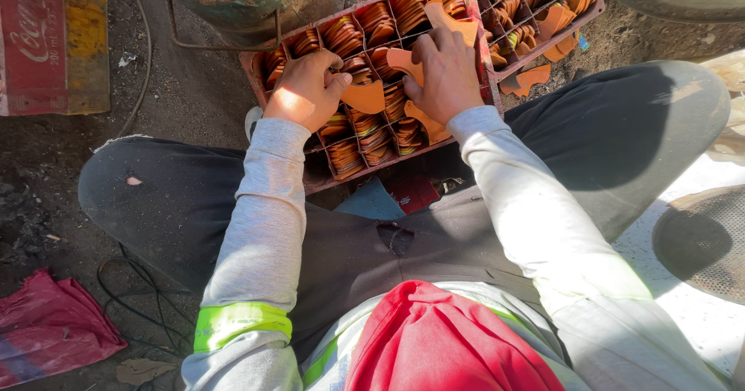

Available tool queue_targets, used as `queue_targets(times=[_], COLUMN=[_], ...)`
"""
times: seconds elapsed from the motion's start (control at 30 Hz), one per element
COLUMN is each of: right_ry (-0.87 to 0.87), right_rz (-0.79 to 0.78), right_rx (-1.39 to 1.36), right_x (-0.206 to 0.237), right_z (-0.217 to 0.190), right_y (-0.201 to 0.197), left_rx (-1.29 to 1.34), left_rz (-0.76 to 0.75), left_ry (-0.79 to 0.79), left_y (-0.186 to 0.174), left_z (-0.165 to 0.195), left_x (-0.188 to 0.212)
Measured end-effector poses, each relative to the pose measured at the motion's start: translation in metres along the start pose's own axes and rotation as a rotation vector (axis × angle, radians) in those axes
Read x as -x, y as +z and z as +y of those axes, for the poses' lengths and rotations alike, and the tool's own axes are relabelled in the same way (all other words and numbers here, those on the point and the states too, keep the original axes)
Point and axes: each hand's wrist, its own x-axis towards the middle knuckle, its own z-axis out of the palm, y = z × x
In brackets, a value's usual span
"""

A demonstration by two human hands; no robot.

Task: The person sits on the ground and repeatedly picks up orange sandal soles from a crate, presses them against a rotating grinding wheel to smooth the edges, and returns them to the crate.

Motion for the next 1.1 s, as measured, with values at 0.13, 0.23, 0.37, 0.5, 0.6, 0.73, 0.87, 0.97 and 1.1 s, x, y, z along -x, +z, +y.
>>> queue_targets(times=[0.13,0.23,0.37,0.5,0.6,0.73,0.87,0.97,1.1], right_ry=[0.254,0.277,0.225,0.203,0.229,0.096,0.003,-0.022,-0.065], right_rz=[-0.329,-0.416,-0.376,-0.431,-0.499,-0.166,-0.049,-0.038,0.021], right_rx=[0.064,0.096,0.216,0.163,0.108,0.042,0.095,0.144,0.064], right_x=[0.023,0.042,0.052,0.048,0.033,0.006,-0.010,-0.005,0.000], right_z=[0.003,0.002,-0.005,-0.014,-0.015,-0.005,0.002,0.003,-0.007], right_y=[-0.013,-0.004,0.016,0.010,-0.007,-0.019,-0.001,0.007,0.006], left_rx=[-0.008,-0.016,-0.013,-0.020,-0.033,-0.043,-0.034,-0.019,0.020], left_rz=[-0.022,-0.041,-0.045,-0.038,-0.046,-0.007,0.001,-0.033,-0.042], left_ry=[-0.033,-0.050,-0.064,-0.046,-0.047,0.010,0.024,-0.045,-0.084], left_y=[0.000,0.000,-0.001,-0.002,-0.002,0.001,0.000,-0.002,-0.004], left_z=[-0.002,0.000,0.004,0.004,-0.001,-0.004,-0.004,-0.003,-0.006], left_x=[0.000,-0.001,0.000,0.000,0.000,0.001,0.001,0.002,0.001])
